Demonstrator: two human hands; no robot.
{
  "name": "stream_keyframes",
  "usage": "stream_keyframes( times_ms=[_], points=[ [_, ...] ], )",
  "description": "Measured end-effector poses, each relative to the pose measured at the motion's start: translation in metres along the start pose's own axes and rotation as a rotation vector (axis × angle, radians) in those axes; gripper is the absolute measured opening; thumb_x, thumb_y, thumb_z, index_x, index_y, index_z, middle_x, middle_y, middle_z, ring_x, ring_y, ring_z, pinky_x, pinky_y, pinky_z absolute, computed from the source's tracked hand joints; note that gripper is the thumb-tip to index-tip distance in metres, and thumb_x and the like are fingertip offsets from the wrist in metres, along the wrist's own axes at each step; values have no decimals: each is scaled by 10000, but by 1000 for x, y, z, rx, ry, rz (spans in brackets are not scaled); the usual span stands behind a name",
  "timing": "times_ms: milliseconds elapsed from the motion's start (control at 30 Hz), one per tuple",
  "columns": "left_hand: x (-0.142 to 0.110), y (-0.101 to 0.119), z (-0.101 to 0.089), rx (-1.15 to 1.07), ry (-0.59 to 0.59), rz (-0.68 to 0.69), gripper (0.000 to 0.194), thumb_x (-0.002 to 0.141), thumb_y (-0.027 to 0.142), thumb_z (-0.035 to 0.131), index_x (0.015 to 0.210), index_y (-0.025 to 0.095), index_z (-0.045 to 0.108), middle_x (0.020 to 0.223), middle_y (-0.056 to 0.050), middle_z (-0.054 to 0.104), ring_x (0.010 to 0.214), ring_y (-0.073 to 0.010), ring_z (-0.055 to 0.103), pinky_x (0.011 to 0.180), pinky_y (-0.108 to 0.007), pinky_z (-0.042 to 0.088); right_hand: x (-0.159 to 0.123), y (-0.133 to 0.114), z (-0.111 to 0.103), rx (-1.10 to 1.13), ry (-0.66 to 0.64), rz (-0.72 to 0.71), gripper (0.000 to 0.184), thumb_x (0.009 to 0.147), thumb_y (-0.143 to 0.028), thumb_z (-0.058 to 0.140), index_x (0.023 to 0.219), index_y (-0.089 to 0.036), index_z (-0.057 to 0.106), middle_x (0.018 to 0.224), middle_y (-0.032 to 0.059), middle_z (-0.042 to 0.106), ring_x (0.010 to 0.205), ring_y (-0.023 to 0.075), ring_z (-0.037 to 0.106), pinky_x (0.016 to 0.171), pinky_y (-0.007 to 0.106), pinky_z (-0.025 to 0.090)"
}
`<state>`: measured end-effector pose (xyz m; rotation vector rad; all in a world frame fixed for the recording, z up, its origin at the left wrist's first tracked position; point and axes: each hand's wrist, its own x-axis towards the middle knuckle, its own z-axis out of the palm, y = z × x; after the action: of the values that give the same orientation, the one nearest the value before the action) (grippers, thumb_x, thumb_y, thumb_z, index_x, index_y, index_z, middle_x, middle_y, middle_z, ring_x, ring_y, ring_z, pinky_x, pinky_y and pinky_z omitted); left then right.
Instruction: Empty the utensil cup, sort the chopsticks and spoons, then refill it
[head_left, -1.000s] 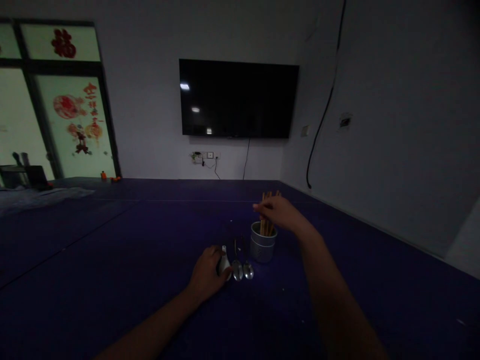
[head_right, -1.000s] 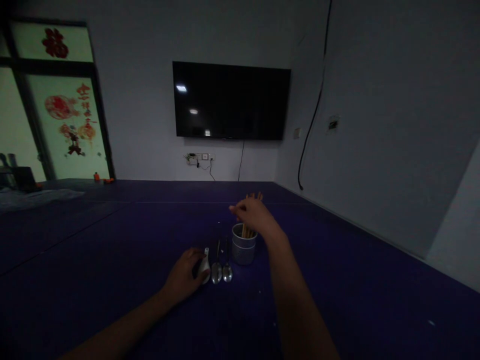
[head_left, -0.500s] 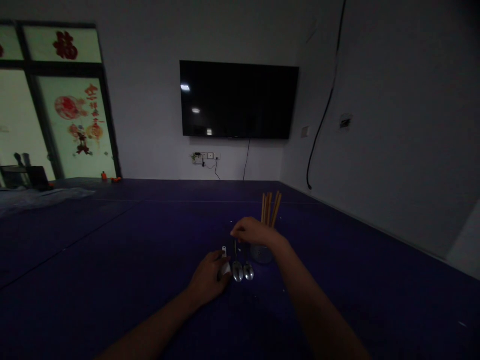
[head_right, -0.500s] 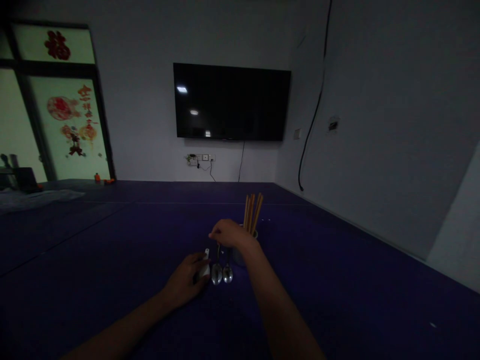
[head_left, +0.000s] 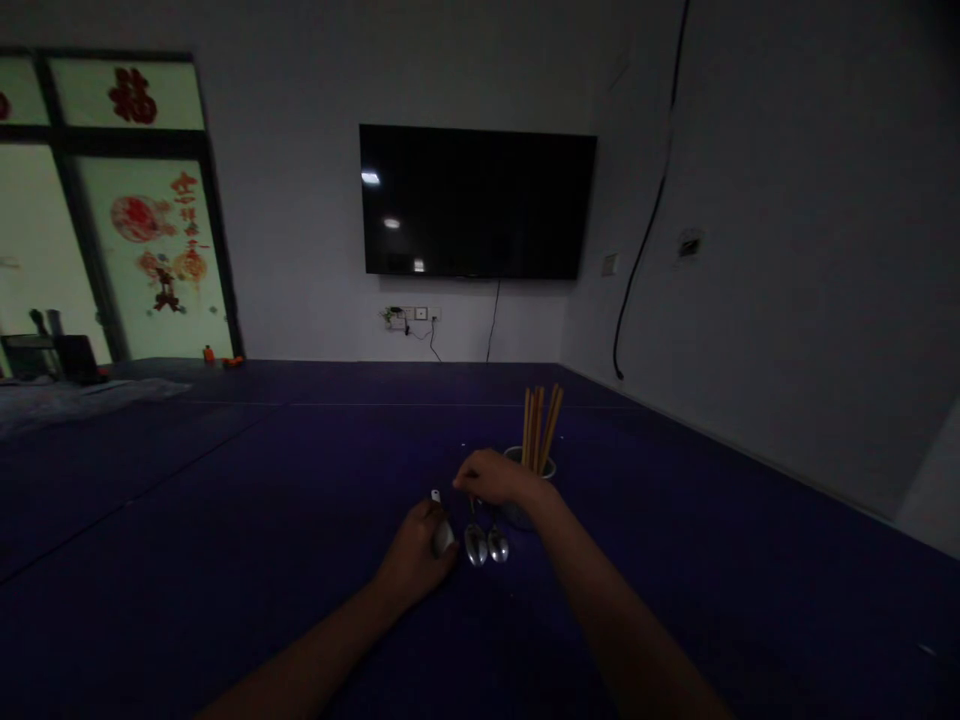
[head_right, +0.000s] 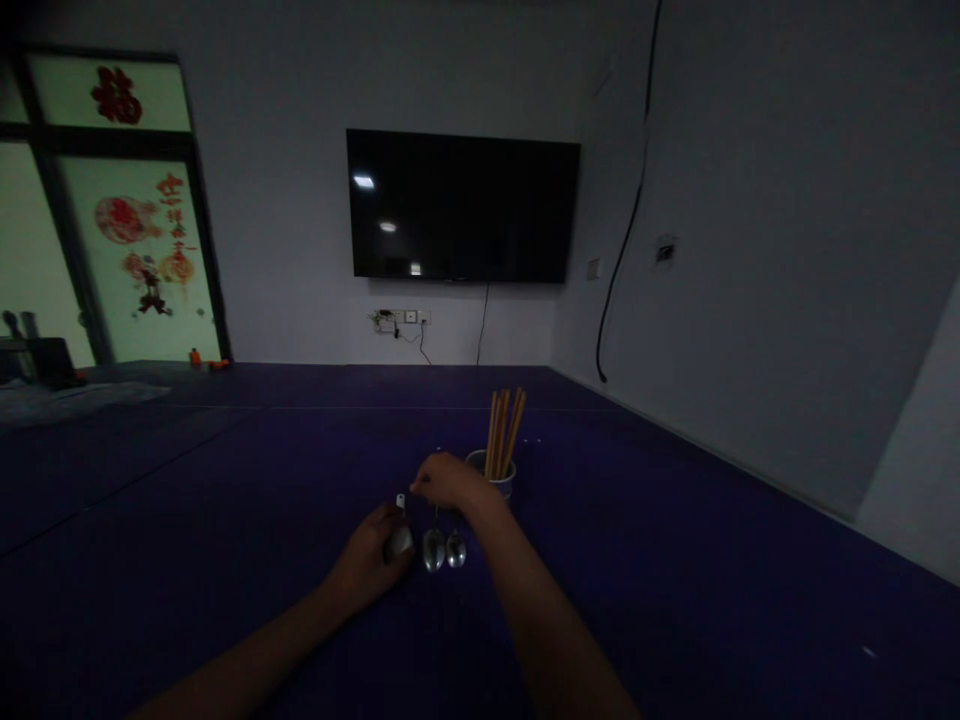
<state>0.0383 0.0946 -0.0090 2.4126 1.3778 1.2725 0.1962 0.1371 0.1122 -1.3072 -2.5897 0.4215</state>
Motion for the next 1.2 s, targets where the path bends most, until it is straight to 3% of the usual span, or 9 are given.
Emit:
stream_keyframes(
  times_ms=[300, 400, 500, 667, 767, 967, 1200],
  points=[
    [1, -3, -2, 4, 128, 189, 433, 738, 189, 589, 1170, 203, 554, 1230, -135, 529, 1141, -257, 512, 927, -426, 472, 5, 2, 7, 77, 40, 35, 262, 865, -245, 484, 788, -126, 705, 700, 53, 682, 610, 119, 587, 540, 205, 380],
    [1, -3, -1, -3, 129, 300, 446, 801, 127, 490, 1240, 206, 485, 1278, -136, 495, 1187, -236, 481, 938, -411, 468, 9, -1, 11, 279, 35, 55, 297, 899, -289, 444, 775, -128, 661, 677, 28, 654, 550, 99, 565, 478, 185, 375],
    [0, -2, -1, 3, 105, 358, 445, 846, 83, 389, 1268, 209, 451, 1293, -133, 492, 1197, -218, 479, 933, -395, 472, 11, -5, 14, 520, 51, 105, 214, 866, -256, 510, 729, -133, 620, 610, -6, 613, 496, 83, 531, 437, 170, 356],
    [0, 3, -5, 13, 86, 354, 361, 885, 125, 380, 1222, 188, 494, 1292, -145, 499, 1173, -229, 498, 906, -378, 483, 11, -11, 10, 569, 128, 158, 152, 837, -193, 536, 717, -138, 612, 523, -24, 581, 461, 81, 510, 440, 169, 351],
    [0, 6, -6, 50, 109, 389, 350, 899, 136, 375, 1225, 184, 491, 1286, -149, 498, 1153, -218, 511, 897, -364, 487, 6, -13, 1, 556, 196, 142, 145, 834, -199, 535, 736, -140, 625, 534, -15, 594, 488, 94, 539, 463, 177, 370],
    [-2, 9, -7, 112, 112, 475, 304, 891, 137, 400, 1159, 169, 541, 1246, -146, 534, 1169, -226, 497, 902, -361, 482, -14, -6, -38, 473, 502, 61, 170, 823, -250, 536, 834, -129, 654, 633, 24, 648, 580, 123, 592, 495, 191, 407],
    [-3, 7, -8, 109, 65, 486, 284, 862, 95, 354, 981, 172, 600, 1044, -119, 623, 994, -189, 577, 814, -345, 502, -45, 29, -77, 406, 783, 142, 181, 805, -285, 545, 833, -140, 649, 691, 52, 672, 583, 142, 615, 499, 216, 453]
  ],
)
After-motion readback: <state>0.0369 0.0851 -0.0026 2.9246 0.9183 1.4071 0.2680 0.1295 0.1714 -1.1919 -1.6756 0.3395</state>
